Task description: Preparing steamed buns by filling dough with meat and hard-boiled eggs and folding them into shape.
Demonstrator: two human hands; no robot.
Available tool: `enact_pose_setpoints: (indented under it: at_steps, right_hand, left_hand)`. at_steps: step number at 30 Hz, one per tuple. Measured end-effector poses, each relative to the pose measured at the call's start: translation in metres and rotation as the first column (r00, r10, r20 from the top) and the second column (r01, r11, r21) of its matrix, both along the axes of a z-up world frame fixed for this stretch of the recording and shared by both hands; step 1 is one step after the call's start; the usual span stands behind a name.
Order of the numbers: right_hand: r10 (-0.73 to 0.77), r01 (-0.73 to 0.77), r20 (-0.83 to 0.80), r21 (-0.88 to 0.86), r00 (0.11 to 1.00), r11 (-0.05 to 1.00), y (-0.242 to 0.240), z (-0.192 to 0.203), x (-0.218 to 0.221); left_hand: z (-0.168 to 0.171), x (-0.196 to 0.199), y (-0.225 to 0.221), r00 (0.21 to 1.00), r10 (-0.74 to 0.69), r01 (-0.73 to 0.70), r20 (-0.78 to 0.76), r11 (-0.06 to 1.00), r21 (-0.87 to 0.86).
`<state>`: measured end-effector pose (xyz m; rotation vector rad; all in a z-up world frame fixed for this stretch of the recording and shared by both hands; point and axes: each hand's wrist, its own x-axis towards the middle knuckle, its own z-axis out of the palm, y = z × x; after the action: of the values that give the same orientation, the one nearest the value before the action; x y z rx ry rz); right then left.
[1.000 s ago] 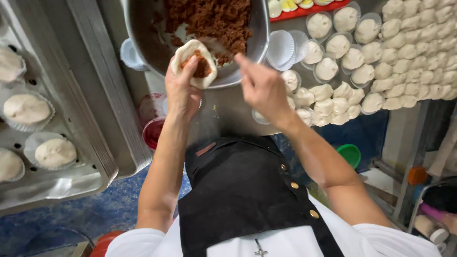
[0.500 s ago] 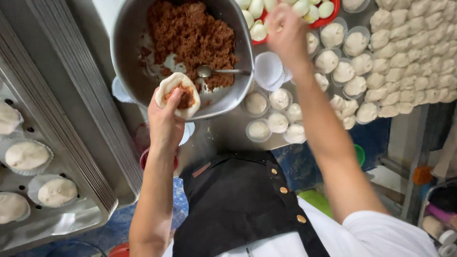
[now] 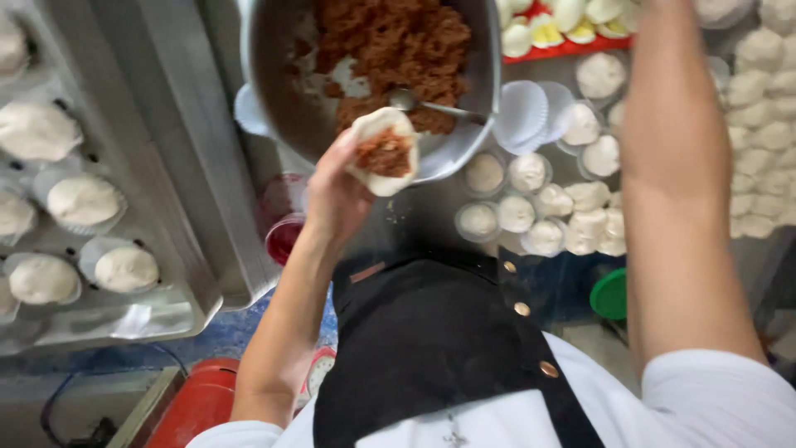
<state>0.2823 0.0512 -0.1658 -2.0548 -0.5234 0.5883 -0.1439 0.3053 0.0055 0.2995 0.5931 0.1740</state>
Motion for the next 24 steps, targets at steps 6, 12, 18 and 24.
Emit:
enact_pose_setpoints:
  at_steps: [6, 12, 18, 24]
  right_hand:
    - [-0.037, 0.225, -0.513, 0.31, 0.857, 0.924, -0.04, 0.081, -0.045]
    - [0.067, 0.174, -0.675, 0.282, 0.735, 0.944, -0.052, 0.123, -0.269]
    - [0.119, -0.172, -0.314, -0.147, 0.942, 0.974, -0.007, 0.082, -0.387]
    - [0.12, -0.112, 0.007, -0.313, 0.993, 0.943, 0.026, 0.065, -0.413]
  left_hand:
    - [-0.002, -0.015, -0.003, 0.994, -0.095, 0.082, 0.063, 0.98, 0.18]
    - [-0.011, -0.041, -0.009, 0.982, -0.184, 0.171, 0.053, 0.968, 0.181]
    - [-0.02, -0.081, -0.024, 0.928, -0.366, 0.364, -0.064, 0.859, 0.359]
    - [-0.095, -0.124, -0.052, 0.921, -0.319, 0.382, -0.223, 0.85, 0.363]
